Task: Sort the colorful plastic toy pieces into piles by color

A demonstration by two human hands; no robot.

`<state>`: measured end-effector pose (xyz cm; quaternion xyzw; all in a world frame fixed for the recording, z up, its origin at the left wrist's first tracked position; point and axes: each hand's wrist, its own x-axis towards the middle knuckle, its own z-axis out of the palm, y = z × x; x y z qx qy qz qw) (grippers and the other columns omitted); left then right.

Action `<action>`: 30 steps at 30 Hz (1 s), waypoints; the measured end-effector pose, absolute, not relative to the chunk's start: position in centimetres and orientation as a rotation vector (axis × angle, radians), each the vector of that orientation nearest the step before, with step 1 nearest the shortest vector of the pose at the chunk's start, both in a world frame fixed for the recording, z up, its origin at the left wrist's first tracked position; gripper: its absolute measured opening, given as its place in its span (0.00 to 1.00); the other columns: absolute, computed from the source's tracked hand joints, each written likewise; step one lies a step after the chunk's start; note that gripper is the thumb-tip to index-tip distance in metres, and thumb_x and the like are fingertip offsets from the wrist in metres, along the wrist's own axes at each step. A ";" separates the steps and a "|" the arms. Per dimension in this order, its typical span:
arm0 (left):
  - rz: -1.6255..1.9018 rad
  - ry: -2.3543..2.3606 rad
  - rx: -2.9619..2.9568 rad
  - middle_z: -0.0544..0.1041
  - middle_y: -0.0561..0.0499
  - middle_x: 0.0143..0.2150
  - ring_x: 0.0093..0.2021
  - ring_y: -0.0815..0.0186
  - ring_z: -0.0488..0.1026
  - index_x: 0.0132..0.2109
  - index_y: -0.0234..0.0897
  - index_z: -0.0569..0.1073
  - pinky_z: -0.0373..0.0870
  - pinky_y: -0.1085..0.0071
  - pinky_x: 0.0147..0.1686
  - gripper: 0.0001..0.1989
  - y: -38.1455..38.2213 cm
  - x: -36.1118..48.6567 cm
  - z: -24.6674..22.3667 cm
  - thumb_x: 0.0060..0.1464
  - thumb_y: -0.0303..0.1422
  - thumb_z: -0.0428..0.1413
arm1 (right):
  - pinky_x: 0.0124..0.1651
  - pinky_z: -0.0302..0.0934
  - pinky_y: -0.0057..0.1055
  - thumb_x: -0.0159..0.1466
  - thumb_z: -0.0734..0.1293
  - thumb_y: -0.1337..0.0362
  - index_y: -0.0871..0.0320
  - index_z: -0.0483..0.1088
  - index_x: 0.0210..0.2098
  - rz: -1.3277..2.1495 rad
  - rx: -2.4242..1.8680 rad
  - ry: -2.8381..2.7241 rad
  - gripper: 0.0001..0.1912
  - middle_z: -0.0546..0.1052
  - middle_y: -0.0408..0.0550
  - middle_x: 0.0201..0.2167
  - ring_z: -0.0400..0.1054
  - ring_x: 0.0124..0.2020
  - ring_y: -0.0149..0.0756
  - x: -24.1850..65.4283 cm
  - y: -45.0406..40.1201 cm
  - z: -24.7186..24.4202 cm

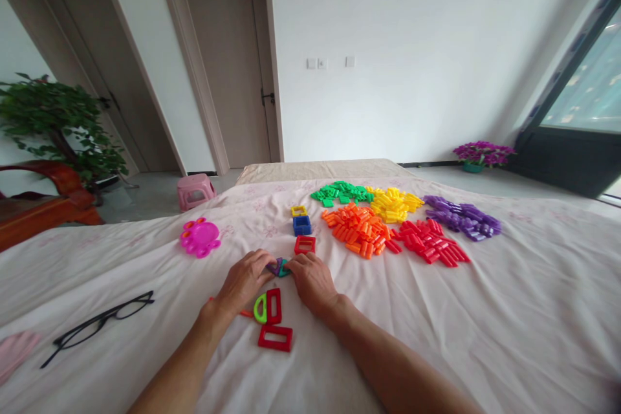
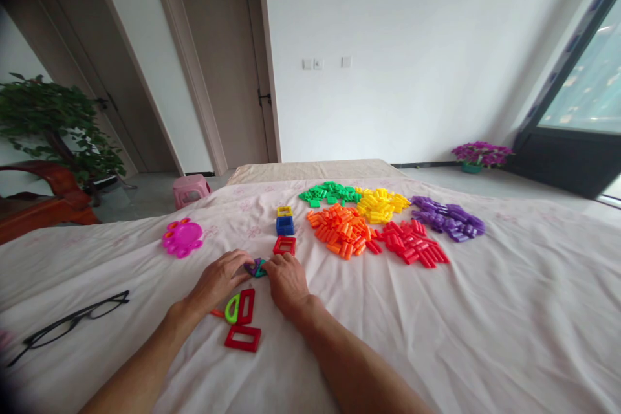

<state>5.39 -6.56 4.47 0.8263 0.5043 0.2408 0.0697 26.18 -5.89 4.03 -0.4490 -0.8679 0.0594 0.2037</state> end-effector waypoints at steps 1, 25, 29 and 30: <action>0.728 1.506 2.493 0.77 0.50 0.46 0.49 0.61 0.72 0.46 0.42 0.74 0.67 0.66 0.49 0.11 -6.6 5.6 4.5 0.54 0.28 0.60 | 0.49 0.60 0.32 0.70 0.59 0.69 0.52 0.75 0.47 0.171 -1.244 -2.420 0.15 0.78 0.48 0.41 0.68 0.45 0.39 26.2 -5.8 4.0; 0.826 1.870 2.354 0.75 0.48 0.40 0.45 0.61 0.70 0.38 0.41 0.78 0.66 0.67 0.47 0.04 -2.6 5.4 2.9 0.54 0.29 0.60 | 0.47 0.66 0.35 0.59 0.58 0.70 0.55 0.76 0.38 0.366 -1.283 -1.566 0.16 0.79 0.47 0.39 0.73 0.41 0.38 31.2 -1.5 1.1; 0.855 1.886 2.325 0.75 0.48 0.40 0.43 0.62 0.70 0.38 0.39 0.78 0.66 0.67 0.46 0.04 -0.1 5.6 2.8 0.55 0.28 0.59 | 0.47 0.67 0.36 0.56 0.58 0.70 0.56 0.76 0.37 0.473 -1.272 -1.539 0.17 0.80 0.47 0.37 0.73 0.40 0.39 31.2 -1.0 0.5; 0.865 1.885 2.318 0.75 0.48 0.40 0.43 0.63 0.70 0.38 0.38 0.78 0.66 0.67 0.46 0.04 0.6 5.7 2.7 0.54 0.27 0.59 | 0.47 0.67 0.36 0.55 0.58 0.70 0.56 0.76 0.37 0.486 -1.267 -1.543 0.17 0.80 0.47 0.37 0.73 0.40 0.39 31.1 -1.0 0.5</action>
